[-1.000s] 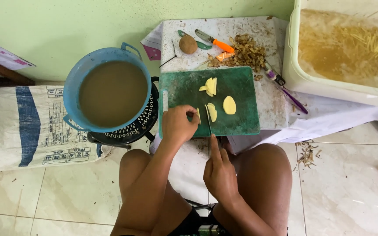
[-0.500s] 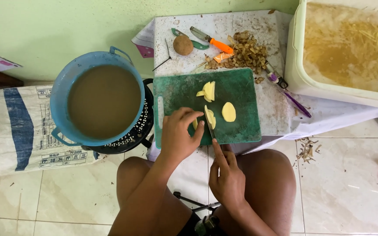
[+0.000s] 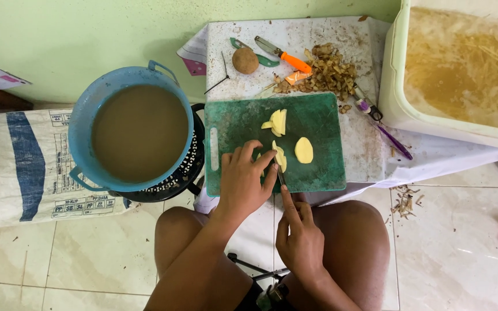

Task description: A person slices a potato into thin pieces using a knife on a cutting board while sitting on the floor.

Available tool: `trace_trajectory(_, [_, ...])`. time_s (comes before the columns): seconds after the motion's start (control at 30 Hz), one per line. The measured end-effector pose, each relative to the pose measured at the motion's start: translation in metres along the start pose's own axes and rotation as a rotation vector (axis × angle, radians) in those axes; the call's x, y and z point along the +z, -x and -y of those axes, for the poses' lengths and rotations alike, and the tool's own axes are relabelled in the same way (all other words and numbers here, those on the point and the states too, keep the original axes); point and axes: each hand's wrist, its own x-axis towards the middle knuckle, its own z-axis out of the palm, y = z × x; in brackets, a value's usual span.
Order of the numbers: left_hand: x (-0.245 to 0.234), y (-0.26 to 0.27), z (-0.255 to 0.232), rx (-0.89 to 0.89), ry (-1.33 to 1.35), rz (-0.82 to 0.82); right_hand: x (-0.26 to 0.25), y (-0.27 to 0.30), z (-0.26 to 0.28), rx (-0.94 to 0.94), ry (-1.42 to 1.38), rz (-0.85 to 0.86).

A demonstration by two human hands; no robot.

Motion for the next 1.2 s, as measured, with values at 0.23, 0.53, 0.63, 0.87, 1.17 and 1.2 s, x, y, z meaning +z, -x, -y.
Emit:
trace_trajectory(0.23, [0.001,0.001,-0.003,-0.002,-0.017,0.001,0.002,0.000,-0.003,0.001,0.035,0.009])
trace_trajectory(0.53, [0.002,0.003,-0.008,0.025,-0.057,-0.065,-0.002,0.002,-0.002,-0.047,0.041,-0.032])
trace_trajectory(0.63, [0.006,0.003,-0.010,0.027,-0.074,-0.055,-0.002,0.004,-0.002,-0.049,0.054,-0.040])
trace_trajectory(0.87, [0.004,0.004,-0.015,0.051,0.016,-0.040,-0.002,0.010,-0.004,-0.047,0.023,-0.036])
trace_trajectory(1.17, [-0.001,0.019,0.017,-0.282,0.245,-0.043,-0.013,0.007,0.015,-0.046,-0.381,0.036])
trace_trajectory(1.2, [0.000,0.021,0.021,-0.331,0.287,-0.036,-0.014,0.006,0.019,-0.053,-0.405,0.030])
